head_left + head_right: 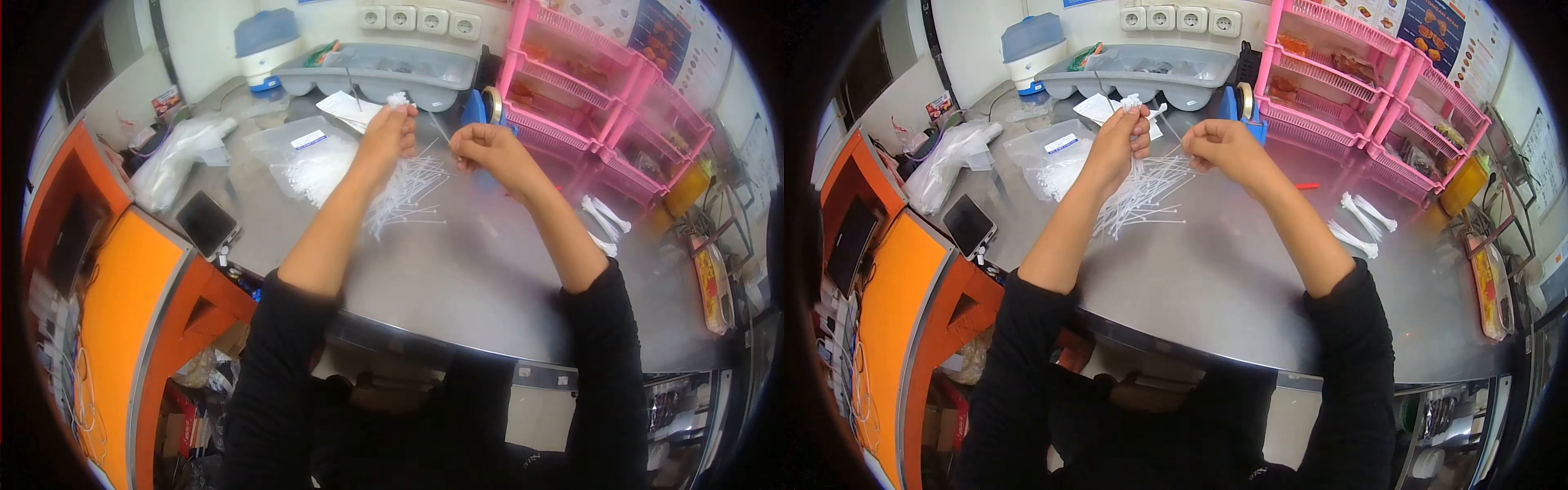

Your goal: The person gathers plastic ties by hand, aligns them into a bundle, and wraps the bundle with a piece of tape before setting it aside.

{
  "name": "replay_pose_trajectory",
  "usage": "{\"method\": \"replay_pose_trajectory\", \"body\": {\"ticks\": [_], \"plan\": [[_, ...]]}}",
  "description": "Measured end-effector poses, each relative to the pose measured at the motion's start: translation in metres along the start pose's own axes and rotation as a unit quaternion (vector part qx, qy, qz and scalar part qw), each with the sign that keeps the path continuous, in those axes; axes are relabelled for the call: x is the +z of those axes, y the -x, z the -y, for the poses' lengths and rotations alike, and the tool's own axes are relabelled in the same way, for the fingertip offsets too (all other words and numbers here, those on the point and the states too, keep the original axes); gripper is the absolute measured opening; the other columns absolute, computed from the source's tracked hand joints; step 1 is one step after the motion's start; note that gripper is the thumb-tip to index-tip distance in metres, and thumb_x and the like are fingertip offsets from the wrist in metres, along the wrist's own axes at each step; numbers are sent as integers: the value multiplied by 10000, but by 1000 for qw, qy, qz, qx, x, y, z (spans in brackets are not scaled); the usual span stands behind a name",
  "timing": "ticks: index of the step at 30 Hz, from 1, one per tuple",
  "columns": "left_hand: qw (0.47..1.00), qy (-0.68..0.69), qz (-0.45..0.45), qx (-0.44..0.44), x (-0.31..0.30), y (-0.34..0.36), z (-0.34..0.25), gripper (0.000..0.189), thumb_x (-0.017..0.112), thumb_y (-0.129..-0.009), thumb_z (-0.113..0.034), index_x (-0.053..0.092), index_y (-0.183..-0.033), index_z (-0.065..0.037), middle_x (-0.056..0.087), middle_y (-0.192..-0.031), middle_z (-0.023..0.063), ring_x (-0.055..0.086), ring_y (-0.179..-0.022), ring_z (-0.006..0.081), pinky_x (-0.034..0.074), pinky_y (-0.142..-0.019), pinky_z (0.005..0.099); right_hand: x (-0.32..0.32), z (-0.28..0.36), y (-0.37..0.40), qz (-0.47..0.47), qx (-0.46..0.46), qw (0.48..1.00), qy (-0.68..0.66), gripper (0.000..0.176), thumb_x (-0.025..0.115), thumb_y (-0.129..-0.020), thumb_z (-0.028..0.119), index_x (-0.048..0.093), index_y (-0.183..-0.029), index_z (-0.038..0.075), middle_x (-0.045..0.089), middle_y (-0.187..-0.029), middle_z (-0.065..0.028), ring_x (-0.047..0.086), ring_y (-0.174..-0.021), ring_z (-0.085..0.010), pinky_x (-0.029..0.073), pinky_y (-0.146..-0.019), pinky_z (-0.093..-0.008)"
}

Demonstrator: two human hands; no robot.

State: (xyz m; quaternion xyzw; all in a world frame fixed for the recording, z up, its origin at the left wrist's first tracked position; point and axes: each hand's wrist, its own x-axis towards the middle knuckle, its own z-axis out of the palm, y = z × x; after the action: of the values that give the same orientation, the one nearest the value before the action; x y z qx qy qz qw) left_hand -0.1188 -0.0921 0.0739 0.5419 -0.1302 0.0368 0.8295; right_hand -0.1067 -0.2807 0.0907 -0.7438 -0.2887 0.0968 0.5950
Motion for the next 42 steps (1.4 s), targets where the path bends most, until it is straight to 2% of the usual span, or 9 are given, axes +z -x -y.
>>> {"method": "replay_pose_trajectory", "body": {"ticks": [8,14,17,24,27,33,36,39,42], "plan": [[955,-267,95,-84,7,8,4,190,368,-918,-247,457,-862,-88,398,-698,-31,315,-576,58,281,-510,201,3,9,3,-1,-307,854,419,118,586,-732,84,584,-834,26,561,-756,-107,548,-712,-296,440,-624,-361],[976,-189,64,-87,5,9,-4,210,365,-920,-252,463,-893,-68,340,-661,-50,299,-581,53,273,-505,205,27,9,8,-165,-300,893,292,100,601,-711,113,599,-743,19,585,-753,-123,570,-741,-285,453,-649,-353],[988,-133,45,-68,-7,1,-5,205,363,-923,-248,453,-886,-67,317,-649,-52,296,-579,58,274,-506,208,16,-10,3,52,-148,902,403,93,614,-680,117,615,-689,24,600,-683,-132,584,-685,-287,461,-638,-348],[959,-272,63,-43,2,5,5,225,349,-934,-251,455,-870,-64,358,-654,-36,339,-589,77,313,-524,212,33,-27,10,115,-137,870,460,76,605,-646,91,598,-654,16,595,-657,-138,578,-635,-296,455,-607,-379],[942,-310,132,-3,-3,2,15,233,353,-935,-254,457,-863,-59,413,-689,-20,387,-602,84,352,-540,219,23,-25,4,-22,-265,782,564,88,597,-658,84,580,-700,8,575,-715,-124,569,-680,-298,460,-617,-385],[915,-388,109,6,7,7,19,226,371,-932,-230,478,-926,-30,434,-695,-22,408,-591,82,358,-517,213,15,9,9,-106,-312,754,567,120,580,-698,97,567,-775,6,529,-763,-107,553,-720,-282,459,-625,-388],[907,-406,52,104,1,0,20,242,373,-930,-243,483,-948,-28,424,-691,-25,380,-568,73,337,-502,202,20,16,14,-106,-269,823,489,110,597,-692,100,589,-749,6,566,-736,-115,572,-705,-270,458,-628,-379],[947,-312,51,64,-7,-4,13,246,374,-929,-252,483,-940,-32,416,-688,-28,349,-548,60,317,-489,202,24,10,20,151,-72,889,427,91,611,-675,98,612,-698,9,596,-694,-140,587,-687,-280,459,-638,-372],[949,-302,65,63,-8,-3,11,252,373,-928,-254,487,-936,-30,411,-681,-26,325,-535,53,300,-480,203,36,-12,19,150,-77,885,434,74,619,-652,91,622,-648,18,607,-663,-154,596,-666,-297,463,-636,-375]]}}
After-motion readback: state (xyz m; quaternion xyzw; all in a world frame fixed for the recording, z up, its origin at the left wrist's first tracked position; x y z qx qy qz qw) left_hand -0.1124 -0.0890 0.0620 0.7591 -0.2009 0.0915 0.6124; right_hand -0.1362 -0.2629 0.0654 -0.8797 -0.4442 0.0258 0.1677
